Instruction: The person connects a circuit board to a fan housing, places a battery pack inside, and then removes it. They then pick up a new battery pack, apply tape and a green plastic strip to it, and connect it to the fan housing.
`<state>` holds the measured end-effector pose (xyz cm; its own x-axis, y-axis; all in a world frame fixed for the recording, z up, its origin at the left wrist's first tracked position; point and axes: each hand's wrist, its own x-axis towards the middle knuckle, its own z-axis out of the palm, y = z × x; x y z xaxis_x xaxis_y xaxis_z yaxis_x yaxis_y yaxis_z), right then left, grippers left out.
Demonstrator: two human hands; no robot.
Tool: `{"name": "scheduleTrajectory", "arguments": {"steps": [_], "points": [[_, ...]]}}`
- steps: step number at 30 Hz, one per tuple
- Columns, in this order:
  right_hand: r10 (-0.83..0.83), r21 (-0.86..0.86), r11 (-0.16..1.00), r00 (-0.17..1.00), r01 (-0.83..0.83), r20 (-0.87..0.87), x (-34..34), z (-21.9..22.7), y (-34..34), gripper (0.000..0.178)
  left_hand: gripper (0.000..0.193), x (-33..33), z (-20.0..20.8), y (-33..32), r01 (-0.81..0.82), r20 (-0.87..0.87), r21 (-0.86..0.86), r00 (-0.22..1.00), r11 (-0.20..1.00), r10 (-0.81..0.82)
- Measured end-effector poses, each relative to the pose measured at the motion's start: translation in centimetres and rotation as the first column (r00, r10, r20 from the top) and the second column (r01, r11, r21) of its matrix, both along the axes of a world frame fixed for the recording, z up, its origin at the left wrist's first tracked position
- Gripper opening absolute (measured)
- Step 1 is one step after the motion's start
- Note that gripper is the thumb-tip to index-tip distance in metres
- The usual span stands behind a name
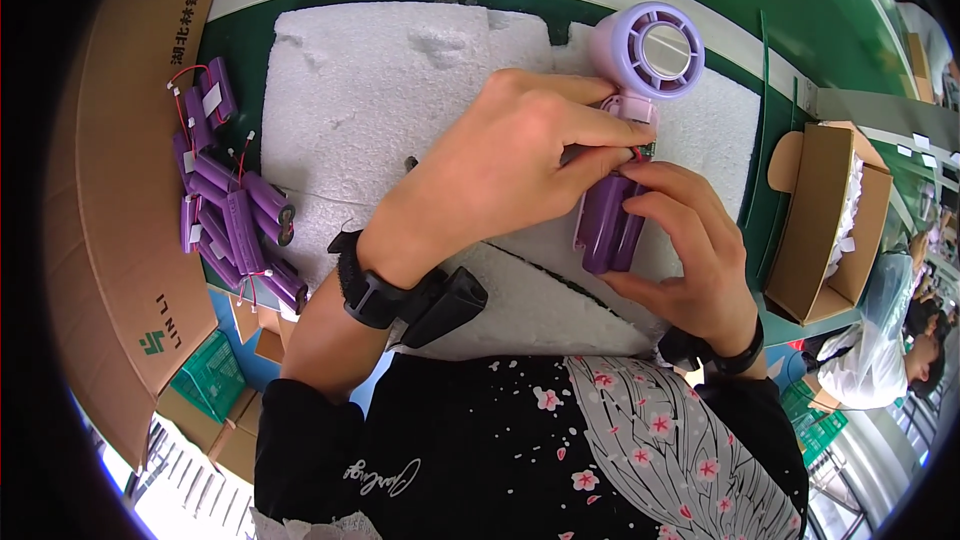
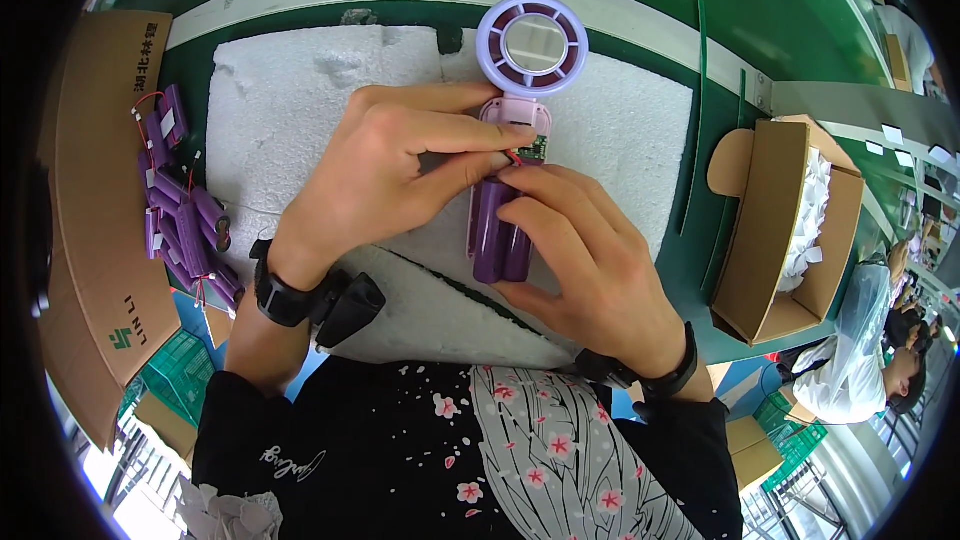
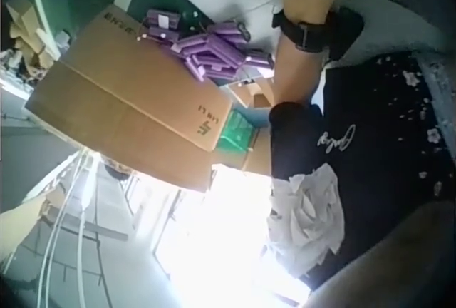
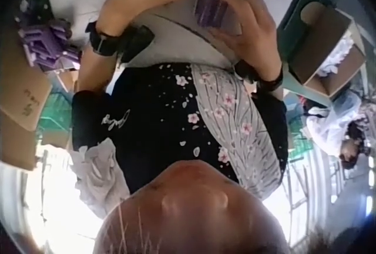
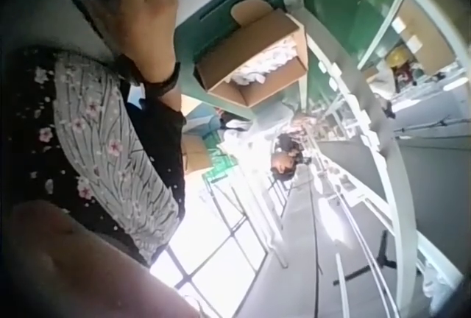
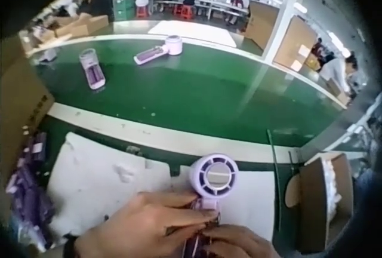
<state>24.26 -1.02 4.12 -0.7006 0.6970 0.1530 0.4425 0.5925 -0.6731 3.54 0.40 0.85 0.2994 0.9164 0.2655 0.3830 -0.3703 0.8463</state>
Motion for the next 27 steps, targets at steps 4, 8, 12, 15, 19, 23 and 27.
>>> {"name": "scheduleTrajectory", "arguments": {"steps": [4, 8, 12, 15, 19, 23, 27], "points": [[-0.096, 0.0, 0.995, 0.995, 0.096, -0.014, -0.07, -0.12, -0.54, 0.059, 0.026, -0.16, -0.03, 0.01, 0.016, 0.02, -0.01, 1.0, 1.0, -0.016], [-0.088, 0.044, 0.995, 0.996, 0.088, 0.012, -0.05, -0.01, -0.8, 0.056, 0.027, -0.28, 0.09, -0.03, 0.035, 0.021, -0.028, 0.999, 0.999, -0.034], [-0.092, 0.067, 0.994, 0.994, 0.087, 0.066, -0.14, 0.26, -0.99, 0.052, 0.028, -0.29, 0.07, 0.0, 0.046, 0.019, -0.017, 0.999, 0.999, -0.045], [-0.086, 0.076, 0.994, 0.993, 0.08, 0.077, -0.09, 0.19, -1.04, 0.051, 0.027, -0.31, -0.09, 0.02, 0.049, 0.022, -0.022, 0.999, 0.999, -0.049], [-0.075, -0.006, 0.997, 0.997, 0.076, 0.021, 0.33, 0.62, -0.53, 0.05, 0.026, -0.32, 0.46, 0.15, 0.053, 0.007, -0.028, 0.999, 0.998, -0.053], [-0.061, -0.011, 0.998, 0.998, 0.061, 0.024, 0.32, 0.48, -0.5, 0.05, 0.026, -0.41, 0.11, 0.21, 0.063, 0.022, -0.034, 0.998, 0.997, -0.062], [-0.035, 0.08, 0.996, 0.998, 0.031, 0.047, 0.13, 0.01, -0.31, 0.049, 0.025, -0.41, -0.15, 0.19, 0.044, 0.033, -0.025, 0.999, 0.999, -0.043]]}}
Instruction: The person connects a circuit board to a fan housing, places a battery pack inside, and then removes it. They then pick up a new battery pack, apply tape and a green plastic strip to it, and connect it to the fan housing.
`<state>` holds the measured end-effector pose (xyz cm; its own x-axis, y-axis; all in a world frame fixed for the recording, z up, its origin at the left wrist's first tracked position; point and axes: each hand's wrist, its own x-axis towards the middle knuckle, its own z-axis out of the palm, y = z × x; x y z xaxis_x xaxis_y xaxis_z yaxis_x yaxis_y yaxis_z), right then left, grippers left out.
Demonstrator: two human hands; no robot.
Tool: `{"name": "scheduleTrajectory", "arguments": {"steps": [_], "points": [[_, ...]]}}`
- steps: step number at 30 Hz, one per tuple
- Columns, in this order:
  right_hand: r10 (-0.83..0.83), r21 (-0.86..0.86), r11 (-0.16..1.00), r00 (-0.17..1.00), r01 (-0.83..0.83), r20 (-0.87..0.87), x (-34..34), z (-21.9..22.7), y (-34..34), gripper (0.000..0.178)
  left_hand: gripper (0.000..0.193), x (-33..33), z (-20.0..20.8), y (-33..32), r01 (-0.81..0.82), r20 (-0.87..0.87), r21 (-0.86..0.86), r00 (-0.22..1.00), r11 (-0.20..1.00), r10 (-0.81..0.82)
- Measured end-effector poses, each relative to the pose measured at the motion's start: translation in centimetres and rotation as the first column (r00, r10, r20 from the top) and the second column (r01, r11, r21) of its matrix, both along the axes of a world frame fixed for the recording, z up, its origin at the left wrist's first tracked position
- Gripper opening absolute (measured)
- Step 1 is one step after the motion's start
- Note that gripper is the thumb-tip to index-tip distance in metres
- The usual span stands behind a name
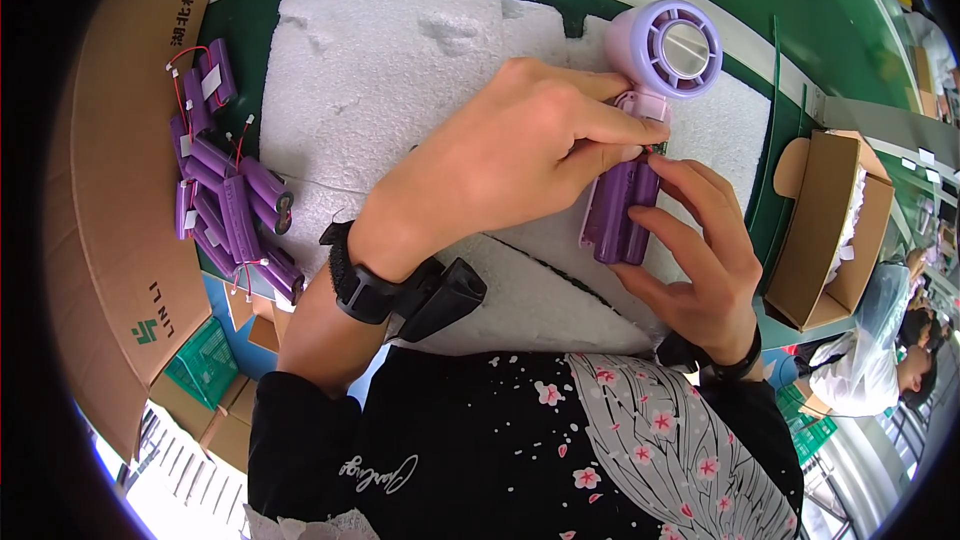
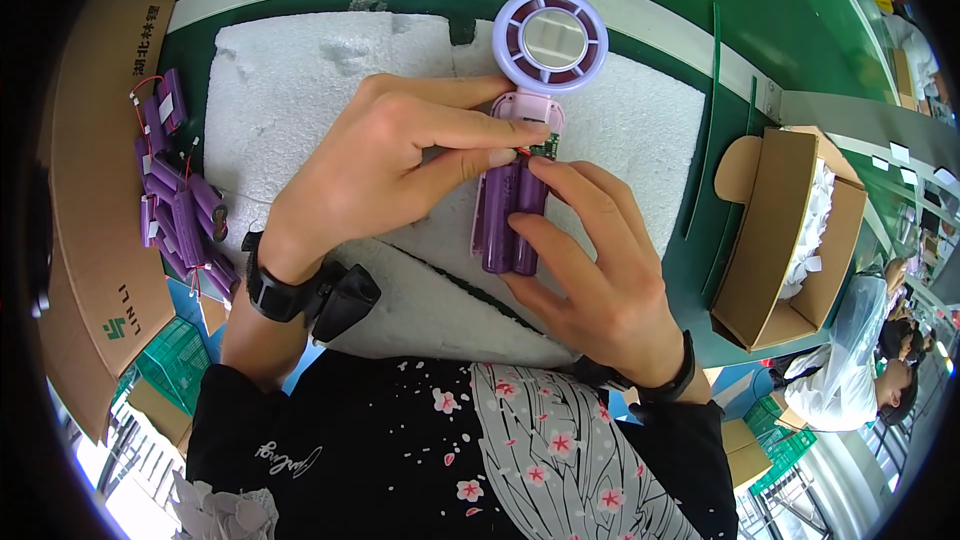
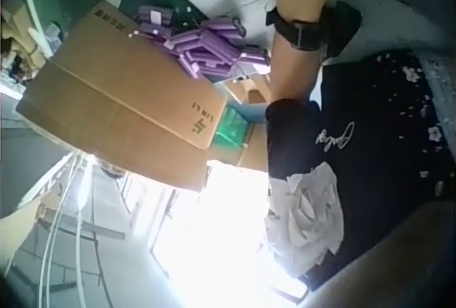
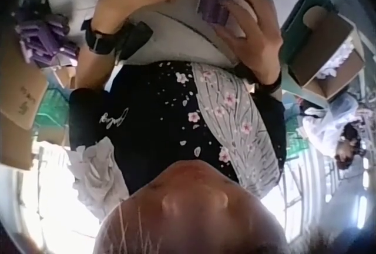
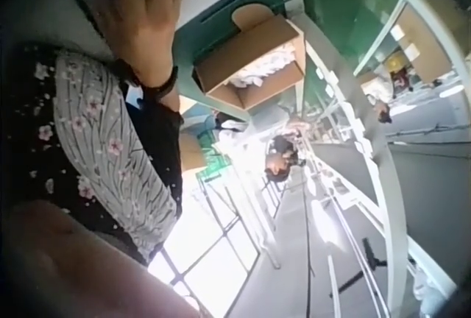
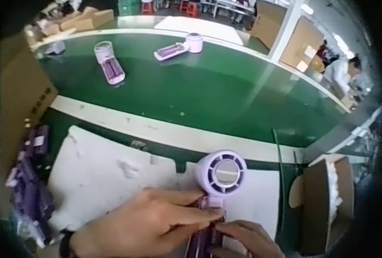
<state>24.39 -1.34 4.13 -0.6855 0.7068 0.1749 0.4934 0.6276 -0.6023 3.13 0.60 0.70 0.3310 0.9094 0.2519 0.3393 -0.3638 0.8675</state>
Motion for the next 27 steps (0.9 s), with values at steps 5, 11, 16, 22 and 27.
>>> {"name": "scheduleTrajectory", "arguments": {"steps": [5, 11, 16, 22, 27], "points": [[-0.02, 0.029, 0.999, 1.0, 0.02, -0.003, 0.0, -0.2, 0.0, 0.048, 0.024, 0.0, 0.1, 0.1, 0.012, -0.015, -0.011, 1.0, 1.0, -0.012], [-0.093, 0.033, 0.995, 0.993, 0.091, 0.071, -0.6, 0.3, -0.8, 0.045, 0.022, -0.1, 0.3, 0.1, 0.022, -0.049, 0.0, 0.999, 1.0, -0.022], [-0.116, 0.024, 0.993, 0.991, 0.115, 0.059, -0.9, 0.3, -1.1, 0.046, 0.022, 0.0, 0.0, 0.0, 0.0, -0.026, 0.032, 1.0, 0.999, 0.001], [-0.234, -0.115, 0.965, 0.972, 0.234, 0.011, -0.9, -0.5, -1.7, 0.05, 0.03, -0.3, -0.1, -0.1, 0.028, -0.01, -0.104, 1.0, 0.994, -0.03], [-0.25, -0.179, 0.954, 0.967, 0.24, -0.038, -0.6, -1.0, -1.0, 0.064, 0.043, -0.3, 0.1, 0.2, 0.078, 0.036, -0.186, 0.997, 0.979, -0.073]]}}
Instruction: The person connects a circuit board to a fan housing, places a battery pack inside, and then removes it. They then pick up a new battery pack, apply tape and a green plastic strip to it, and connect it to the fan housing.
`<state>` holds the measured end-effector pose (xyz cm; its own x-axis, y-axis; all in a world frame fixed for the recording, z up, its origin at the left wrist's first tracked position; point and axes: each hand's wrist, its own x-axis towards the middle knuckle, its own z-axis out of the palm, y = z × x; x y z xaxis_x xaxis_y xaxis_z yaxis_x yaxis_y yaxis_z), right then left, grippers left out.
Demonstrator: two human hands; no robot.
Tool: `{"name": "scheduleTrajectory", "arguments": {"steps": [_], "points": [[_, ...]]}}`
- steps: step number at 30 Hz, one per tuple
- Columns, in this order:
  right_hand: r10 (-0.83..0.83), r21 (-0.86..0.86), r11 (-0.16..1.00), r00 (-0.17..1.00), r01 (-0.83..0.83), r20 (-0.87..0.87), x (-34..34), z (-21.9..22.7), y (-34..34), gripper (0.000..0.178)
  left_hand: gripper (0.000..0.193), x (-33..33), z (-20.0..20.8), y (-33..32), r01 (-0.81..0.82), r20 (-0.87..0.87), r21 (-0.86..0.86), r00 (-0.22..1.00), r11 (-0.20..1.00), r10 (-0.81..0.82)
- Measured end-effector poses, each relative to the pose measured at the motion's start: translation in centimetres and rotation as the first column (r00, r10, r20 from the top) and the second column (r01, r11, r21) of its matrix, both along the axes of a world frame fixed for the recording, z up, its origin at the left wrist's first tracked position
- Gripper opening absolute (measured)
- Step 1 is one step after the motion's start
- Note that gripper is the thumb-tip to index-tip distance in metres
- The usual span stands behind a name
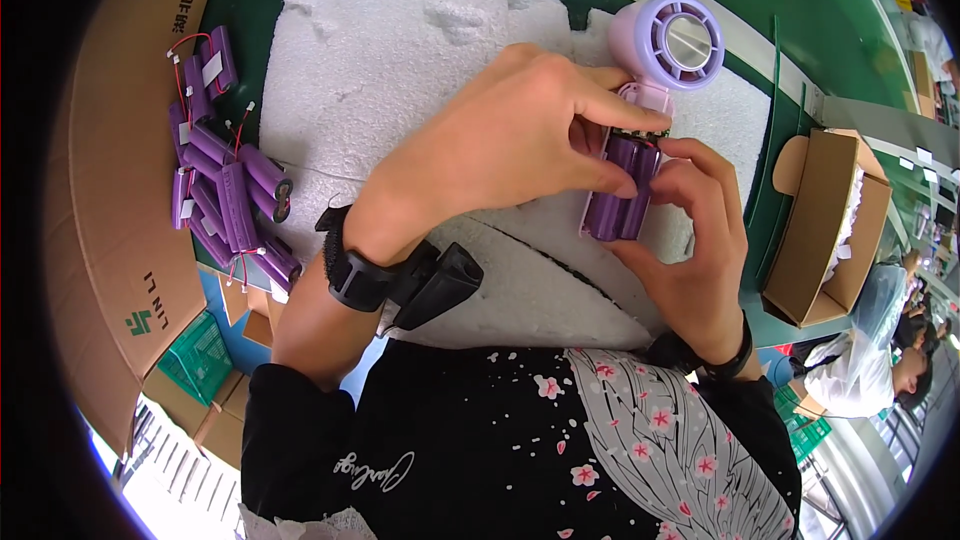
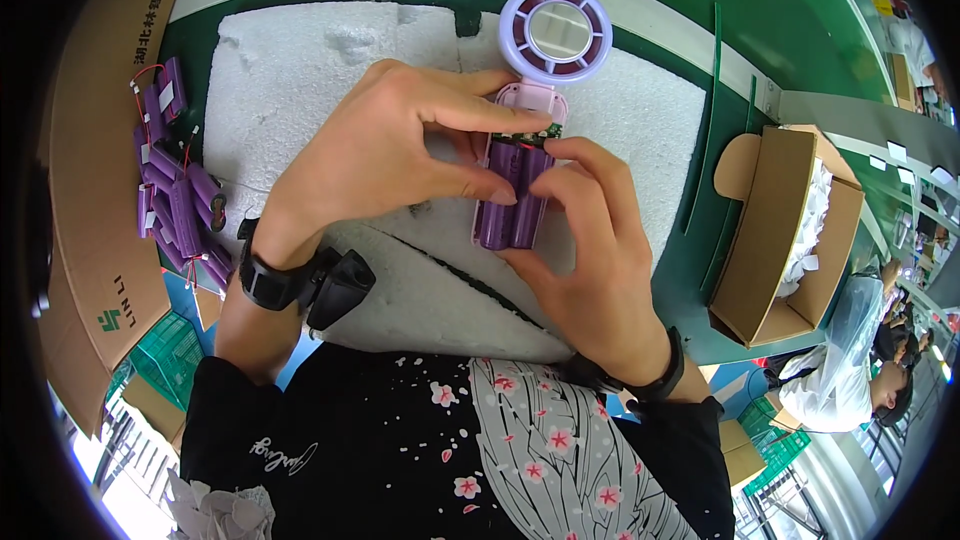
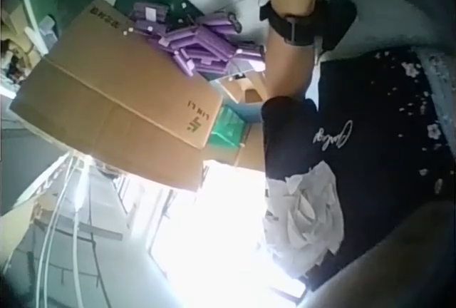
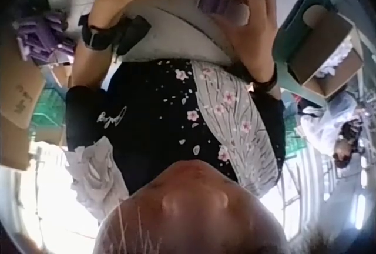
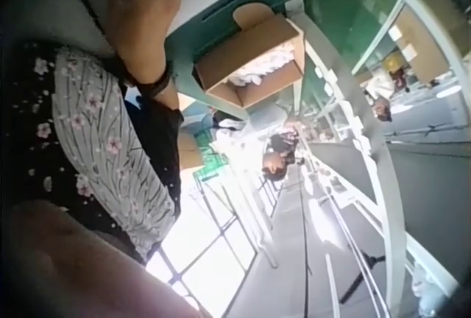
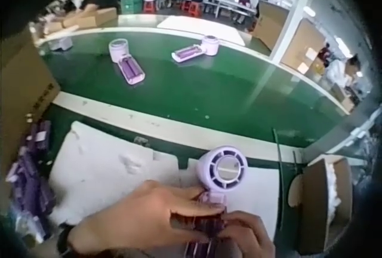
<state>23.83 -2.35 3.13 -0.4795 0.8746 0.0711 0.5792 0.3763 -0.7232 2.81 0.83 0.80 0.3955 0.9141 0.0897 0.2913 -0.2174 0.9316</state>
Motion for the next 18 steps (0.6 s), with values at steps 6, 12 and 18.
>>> {"name": "scheduleTrajectory", "arguments": {"steps": [6, 12, 18], "points": [[-0.062, -0.116, 0.992, 0.996, 0.054, -0.061, -0.7, 0.2, 0.7, 0.069, 0.051, 0.5, 0.4, -0.4, -0.047, 0.022, 0.008, 0.999, 0.999, 0.047], [0.144, 0.029, 0.989, 0.989, -0.145, 0.018, 0.6, -0.9, 1.1, 0.076, 0.049, 0.8, -0.3, -0.8, -0.038, 0.031, -0.026, 0.999, 0.999, 0.038], [0.176, 0.083, 0.98, 0.982, -0.182, 0.072, 0.8, -0.9, 0.4, 0.075, 0.043, 1.0, -1.2, -0.7, -0.035, 0.069, -0.061, 0.997, 0.998, 0.039]]}}
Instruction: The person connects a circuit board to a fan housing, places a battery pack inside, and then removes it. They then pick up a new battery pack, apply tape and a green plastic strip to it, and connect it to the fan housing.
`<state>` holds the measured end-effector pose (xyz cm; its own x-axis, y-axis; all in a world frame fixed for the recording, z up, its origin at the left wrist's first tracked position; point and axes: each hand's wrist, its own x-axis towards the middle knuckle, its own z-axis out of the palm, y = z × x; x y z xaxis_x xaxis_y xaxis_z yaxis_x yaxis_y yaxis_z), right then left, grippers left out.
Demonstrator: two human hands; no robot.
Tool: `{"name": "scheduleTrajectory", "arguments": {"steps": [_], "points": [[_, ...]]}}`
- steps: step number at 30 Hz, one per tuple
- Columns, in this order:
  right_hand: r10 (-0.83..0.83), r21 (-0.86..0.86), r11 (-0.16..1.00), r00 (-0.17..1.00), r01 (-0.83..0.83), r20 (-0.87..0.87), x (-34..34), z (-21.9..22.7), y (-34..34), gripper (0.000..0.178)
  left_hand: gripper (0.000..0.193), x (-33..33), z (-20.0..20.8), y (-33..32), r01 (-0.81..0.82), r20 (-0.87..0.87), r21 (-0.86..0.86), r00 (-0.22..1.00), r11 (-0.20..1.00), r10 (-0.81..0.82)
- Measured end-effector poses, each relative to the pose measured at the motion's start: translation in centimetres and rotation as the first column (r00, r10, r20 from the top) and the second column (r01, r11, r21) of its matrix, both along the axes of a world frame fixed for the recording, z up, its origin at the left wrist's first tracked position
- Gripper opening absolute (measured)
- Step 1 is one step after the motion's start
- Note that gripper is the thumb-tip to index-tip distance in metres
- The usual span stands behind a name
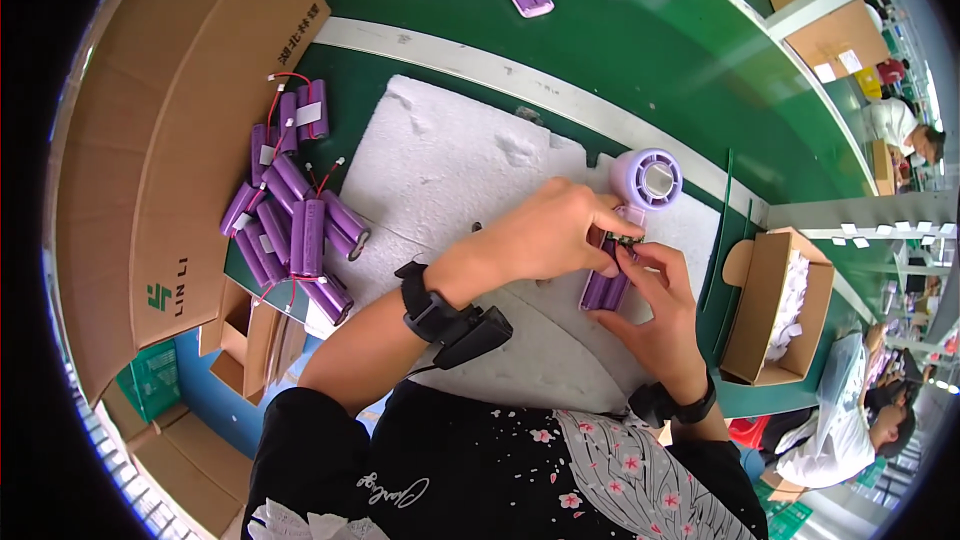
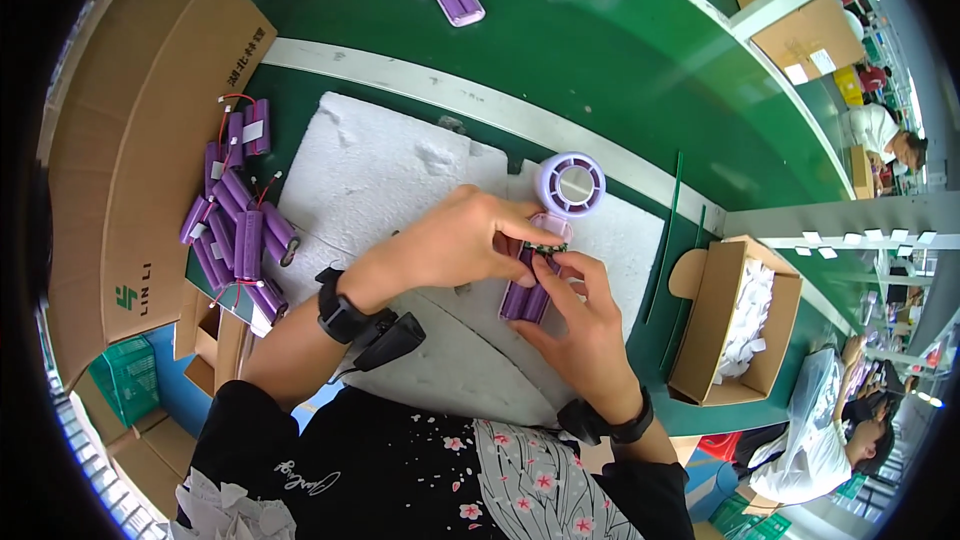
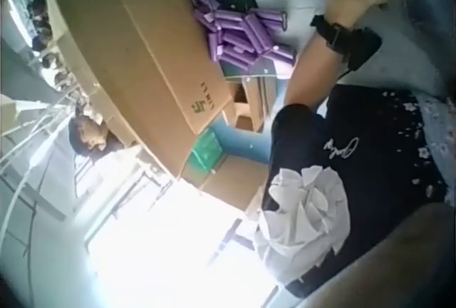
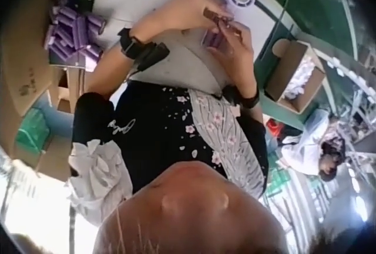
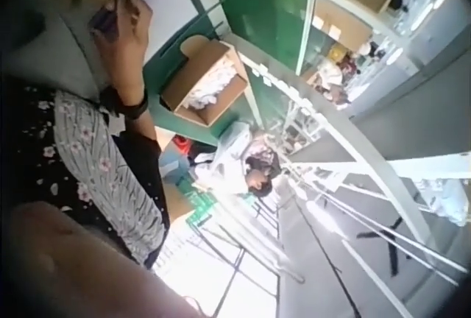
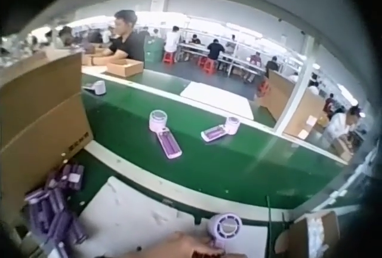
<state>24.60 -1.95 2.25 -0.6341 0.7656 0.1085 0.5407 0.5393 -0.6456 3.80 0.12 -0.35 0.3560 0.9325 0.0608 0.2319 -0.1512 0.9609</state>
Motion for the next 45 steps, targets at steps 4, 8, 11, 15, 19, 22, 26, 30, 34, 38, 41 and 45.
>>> {"name": "scheduleTrajectory", "arguments": {"steps": [4, 8, 11, 15, 19, 22, 26, 30, 34, 38, 41, 45], "points": [[-0.028, 0.036, 0.999, 0.997, 0.026, 0.068, -0.2, 0.5, -0.5, 0.071, 0.043, 0.5, -0.1, 0.1, -0.015, -0.013, 0.046, 1.0, 0.999, 0.016], [-0.122, 0.167, 0.98, 0.987, 0.105, 0.101, 0.5, -0.4, 2.4, 0.063, 0.045, 1.1, -0.1, 0.9, -0.113, 0.02, 0.14, 0.994, 0.984, 0.112], [-0.396, 0.627, 0.725, 0.917, 0.285, 0.041, -1.2, 0.6, 6.6, 0.042, 0.047, 1.5, -1.2, 1.2, -0.293, 0.138, 0.25, 0.954, 0.923, 0.265], [-0.356, -0.011, 0.934, 0.934, 0.356, 0.016, 0.5, 2.9, 5.4, 0.032, 0.044, 1.5, -2.7, 1.1, -0.323, 0.055, 0.23, 0.946, 0.918, 0.319], [-0.007, -0.577, 0.809, 0.983, 0.112, 0.181, 0.9, 1.7, 2.9, 0.032, 0.039, 0.3, -1.6, 0.7, -0.388, -0.131, 0.324, 0.885, 0.862, 0.448], [0.216, -0.386, 0.913, 0.959, -0.131, 0.185, -0.7, 2.1, 0.4, 0.032, 0.04, -2.4, 3.4, -1.6, -0.32, -0.516, 0.328, 0.728, 0.889, 0.452], [0.237, 0.02, 0.969, 0.946, -0.247, 0.22, -0.8, 0.4, -2.2, 0.047, 0.048, -6.4, 8.4, -7.6, -0.228, -0.668, 0.352, 0.617, 0.908, 0.415], [0.346, 0.154, 0.906, 0.899, -0.394, 0.269, -0.5, -1.6, -1.9, 0.047, 0.048, -9.7, 6.0, -12.2, -0.249, -0.855, 0.283, 0.371, 0.926, 0.362], [0.351, 0.16, 0.907, 0.91, -0.389, 0.222, -0.5, -2.0, -2.1, 0.043, 0.046, -11.9, 3.6, -12.7, -0.301, -0.881, 0.181, 0.374, 0.936, 0.291], [0.366, 0.152, 0.909, 0.917, -0.389, 0.159, -0.5, -2.2, -2.0, 0.041, 0.043, -13.0, 4.4, -12.4, -0.325, -0.801, 0.221, 0.477, 0.92, 0.361], [0.367, 0.162, 0.912, 0.927, -0.376, 0.08, -0.5, -2.9, -1.7, 0.037, 0.042, -13.1, 6.7, -11.6, -0.347, -0.714, 0.283, 0.547, 0.894, 0.438], [0.294, -0.041, 0.952, 0.944, -0.303, -0.153, 0.3, -4.7, -1.1, 0.04, 0.042, -10.7, 9.9, -10.1, -0.415, -0.491, 0.341, 0.686, 0.843, 0.537]]}}
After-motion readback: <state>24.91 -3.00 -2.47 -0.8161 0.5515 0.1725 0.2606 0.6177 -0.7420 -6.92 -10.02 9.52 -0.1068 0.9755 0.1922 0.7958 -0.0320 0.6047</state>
